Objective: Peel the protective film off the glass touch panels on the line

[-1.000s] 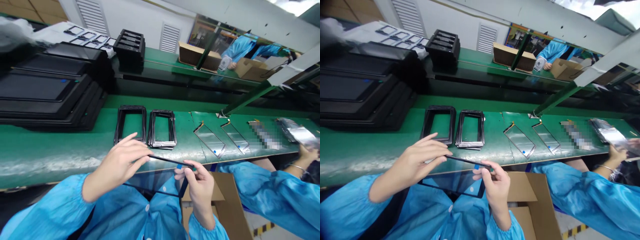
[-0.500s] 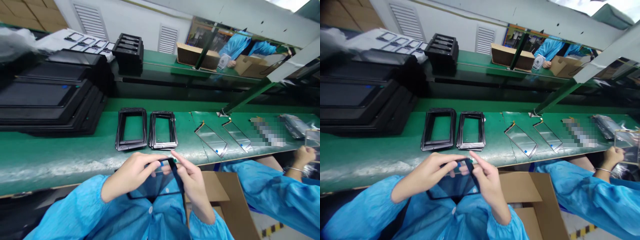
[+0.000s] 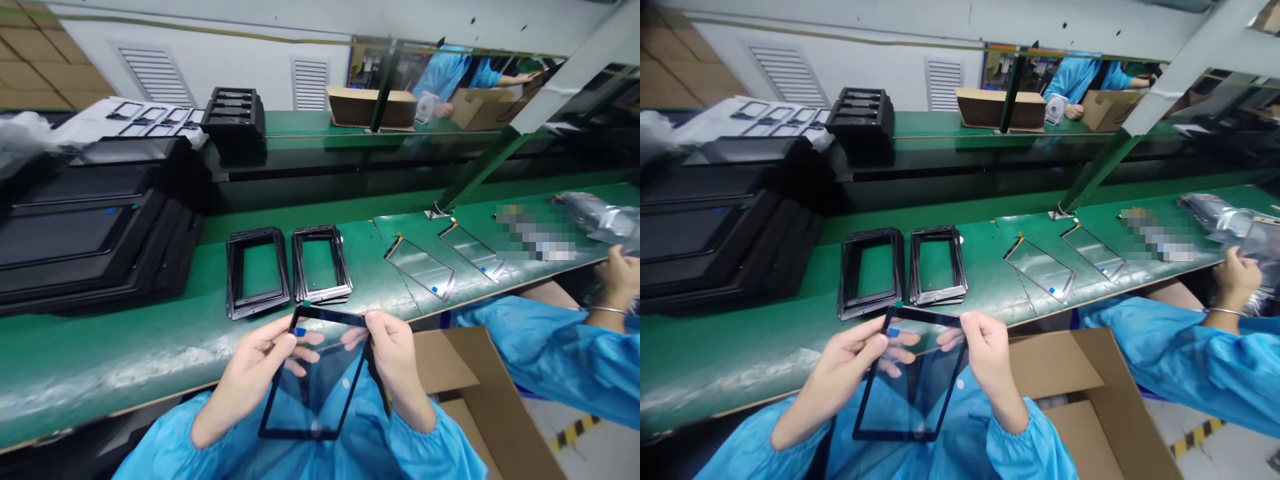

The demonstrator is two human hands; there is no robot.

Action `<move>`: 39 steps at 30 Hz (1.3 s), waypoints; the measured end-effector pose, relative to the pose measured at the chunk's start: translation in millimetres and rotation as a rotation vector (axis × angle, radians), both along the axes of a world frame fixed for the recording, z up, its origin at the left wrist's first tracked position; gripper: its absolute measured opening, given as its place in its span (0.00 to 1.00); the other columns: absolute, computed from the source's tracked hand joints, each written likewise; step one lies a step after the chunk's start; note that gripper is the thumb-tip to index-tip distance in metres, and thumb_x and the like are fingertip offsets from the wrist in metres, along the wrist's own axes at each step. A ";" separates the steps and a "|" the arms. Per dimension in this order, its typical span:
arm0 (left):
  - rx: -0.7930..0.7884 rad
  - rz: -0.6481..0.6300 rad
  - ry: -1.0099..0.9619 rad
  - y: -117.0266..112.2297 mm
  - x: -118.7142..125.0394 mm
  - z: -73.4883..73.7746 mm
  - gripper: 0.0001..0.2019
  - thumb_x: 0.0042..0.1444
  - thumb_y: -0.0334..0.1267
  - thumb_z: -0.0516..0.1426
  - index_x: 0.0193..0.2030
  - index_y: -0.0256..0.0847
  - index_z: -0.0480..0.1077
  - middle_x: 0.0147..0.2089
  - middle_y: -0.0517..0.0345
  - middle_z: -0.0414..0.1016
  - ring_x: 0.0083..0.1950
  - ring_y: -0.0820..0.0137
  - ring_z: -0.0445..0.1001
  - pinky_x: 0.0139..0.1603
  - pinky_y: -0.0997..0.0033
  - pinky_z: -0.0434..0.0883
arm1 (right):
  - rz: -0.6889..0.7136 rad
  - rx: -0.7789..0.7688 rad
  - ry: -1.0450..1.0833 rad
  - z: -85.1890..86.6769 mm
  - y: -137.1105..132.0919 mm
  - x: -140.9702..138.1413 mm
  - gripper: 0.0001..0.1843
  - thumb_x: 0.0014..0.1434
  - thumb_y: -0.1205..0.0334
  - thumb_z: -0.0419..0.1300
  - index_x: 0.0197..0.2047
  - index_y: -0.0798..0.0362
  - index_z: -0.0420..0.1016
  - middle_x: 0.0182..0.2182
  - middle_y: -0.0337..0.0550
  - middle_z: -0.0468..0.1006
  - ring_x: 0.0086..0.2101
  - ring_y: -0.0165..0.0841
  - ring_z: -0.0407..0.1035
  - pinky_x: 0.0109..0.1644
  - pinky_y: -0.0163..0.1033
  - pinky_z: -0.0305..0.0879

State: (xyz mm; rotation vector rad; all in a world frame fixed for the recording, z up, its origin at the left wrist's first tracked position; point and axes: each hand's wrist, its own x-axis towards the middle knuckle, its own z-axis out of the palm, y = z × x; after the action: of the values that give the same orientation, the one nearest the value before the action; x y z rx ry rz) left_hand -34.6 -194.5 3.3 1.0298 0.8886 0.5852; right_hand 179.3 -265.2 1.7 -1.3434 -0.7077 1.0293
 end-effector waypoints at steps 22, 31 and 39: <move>0.163 -0.083 0.187 10.5 -10.8 20.6 0.21 0.67 0.49 0.63 0.61 0.41 0.71 0.47 0.43 0.87 0.35 0.61 0.86 0.29 0.71 0.78 | -0.107 0.035 -0.170 -25.8 -11.1 58.4 0.28 0.71 0.36 0.56 0.49 0.50 0.86 0.45 0.53 0.89 0.40 0.45 0.85 0.44 0.47 0.81; 0.181 0.036 0.161 16.0 -11.2 10.6 0.24 0.65 0.50 0.64 0.62 0.41 0.68 0.48 0.41 0.87 0.33 0.59 0.86 0.27 0.66 0.80 | -0.118 0.004 0.042 -22.5 -20.7 28.5 0.21 0.62 0.47 0.71 0.52 0.52 0.80 0.26 0.46 0.88 0.23 0.41 0.83 0.31 0.42 0.80; 1.179 -0.231 0.504 31.3 0.5 24.0 0.16 0.69 0.40 0.60 0.62 0.50 0.80 0.62 0.51 0.83 0.63 0.53 0.80 0.76 0.43 0.62 | -0.032 0.026 -0.069 -9.9 -22.3 10.7 0.17 0.65 0.46 0.69 0.46 0.52 0.79 0.27 0.48 0.88 0.23 0.42 0.83 0.29 0.40 0.82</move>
State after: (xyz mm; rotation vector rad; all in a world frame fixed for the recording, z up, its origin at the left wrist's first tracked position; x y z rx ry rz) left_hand -34.2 -163.2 27.3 2.3908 0.8067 0.6621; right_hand 190.0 -287.6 -8.2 -1.3693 -0.7461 0.9488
